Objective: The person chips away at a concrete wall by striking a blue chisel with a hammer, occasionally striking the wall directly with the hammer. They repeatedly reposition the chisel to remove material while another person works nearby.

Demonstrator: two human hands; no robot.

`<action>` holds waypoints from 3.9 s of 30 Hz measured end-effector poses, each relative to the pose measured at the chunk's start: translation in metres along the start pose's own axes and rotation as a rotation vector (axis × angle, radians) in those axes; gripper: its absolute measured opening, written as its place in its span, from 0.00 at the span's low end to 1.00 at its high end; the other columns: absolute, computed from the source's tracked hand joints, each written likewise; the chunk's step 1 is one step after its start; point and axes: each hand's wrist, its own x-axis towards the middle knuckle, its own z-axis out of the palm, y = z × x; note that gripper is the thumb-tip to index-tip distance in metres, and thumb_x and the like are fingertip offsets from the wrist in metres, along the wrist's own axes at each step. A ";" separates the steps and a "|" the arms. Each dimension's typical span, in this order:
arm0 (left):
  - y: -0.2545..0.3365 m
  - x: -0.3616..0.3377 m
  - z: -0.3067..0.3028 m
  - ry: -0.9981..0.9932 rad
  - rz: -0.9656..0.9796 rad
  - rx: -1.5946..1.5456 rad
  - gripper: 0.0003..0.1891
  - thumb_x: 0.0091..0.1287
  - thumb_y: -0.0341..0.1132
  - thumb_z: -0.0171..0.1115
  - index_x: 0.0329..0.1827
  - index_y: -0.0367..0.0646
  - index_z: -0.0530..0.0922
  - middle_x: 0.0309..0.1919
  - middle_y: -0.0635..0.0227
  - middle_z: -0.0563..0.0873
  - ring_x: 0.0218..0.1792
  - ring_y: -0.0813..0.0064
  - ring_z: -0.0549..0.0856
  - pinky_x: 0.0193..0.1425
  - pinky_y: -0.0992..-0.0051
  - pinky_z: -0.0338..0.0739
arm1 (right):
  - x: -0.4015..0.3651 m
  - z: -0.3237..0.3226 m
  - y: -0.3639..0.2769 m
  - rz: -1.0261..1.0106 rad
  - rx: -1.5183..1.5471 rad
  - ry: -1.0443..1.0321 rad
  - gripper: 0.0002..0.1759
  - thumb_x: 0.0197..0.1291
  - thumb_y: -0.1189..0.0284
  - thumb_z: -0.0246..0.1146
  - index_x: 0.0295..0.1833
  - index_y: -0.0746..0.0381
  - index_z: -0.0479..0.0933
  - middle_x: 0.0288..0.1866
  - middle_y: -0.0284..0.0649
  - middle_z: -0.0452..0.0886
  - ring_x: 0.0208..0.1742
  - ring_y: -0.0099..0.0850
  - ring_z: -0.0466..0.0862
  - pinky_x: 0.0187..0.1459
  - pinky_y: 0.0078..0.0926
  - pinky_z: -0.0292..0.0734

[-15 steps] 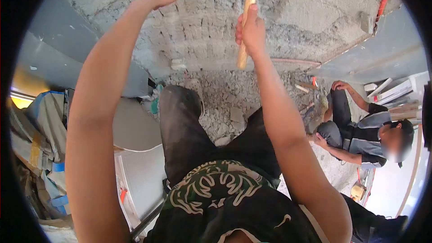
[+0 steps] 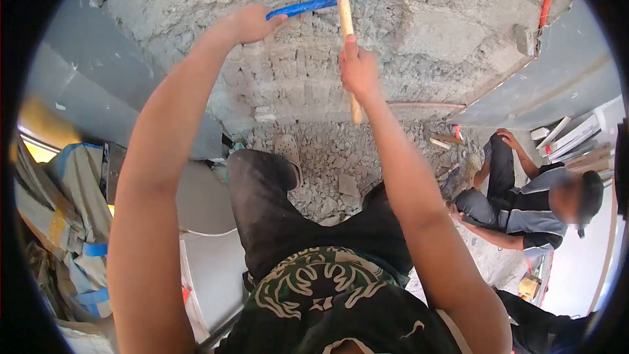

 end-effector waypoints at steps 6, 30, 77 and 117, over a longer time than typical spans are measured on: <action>0.000 -0.004 -0.001 0.059 -0.052 -0.180 0.36 0.74 0.67 0.47 0.45 0.37 0.83 0.31 0.51 0.86 0.35 0.50 0.86 0.41 0.57 0.79 | -0.030 0.013 -0.023 -0.416 0.225 0.127 0.34 0.77 0.41 0.42 0.38 0.62 0.73 0.19 0.32 0.70 0.16 0.22 0.71 0.17 0.23 0.64; -0.008 0.008 -0.040 0.092 -0.206 -0.139 0.43 0.73 0.70 0.44 0.47 0.29 0.84 0.38 0.41 0.87 0.46 0.42 0.86 0.54 0.53 0.77 | -0.002 -0.026 -0.065 -0.087 0.028 0.077 0.34 0.76 0.41 0.46 0.35 0.62 0.73 0.19 0.29 0.69 0.17 0.20 0.69 0.18 0.23 0.64; -0.012 0.016 -0.047 -0.113 -0.036 -0.012 0.38 0.73 0.69 0.46 0.46 0.38 0.85 0.38 0.48 0.88 0.44 0.46 0.87 0.52 0.52 0.79 | -0.012 0.002 0.003 -0.144 0.318 0.085 0.38 0.74 0.36 0.41 0.33 0.62 0.70 0.17 0.34 0.68 0.14 0.26 0.68 0.17 0.27 0.63; -0.032 0.030 -0.045 -0.052 -0.075 -0.015 0.40 0.71 0.71 0.47 0.39 0.37 0.87 0.32 0.46 0.87 0.39 0.46 0.87 0.46 0.53 0.80 | -0.002 0.017 -0.022 -0.673 0.821 0.186 0.40 0.69 0.31 0.46 0.29 0.61 0.70 0.16 0.33 0.69 0.14 0.24 0.69 0.15 0.25 0.63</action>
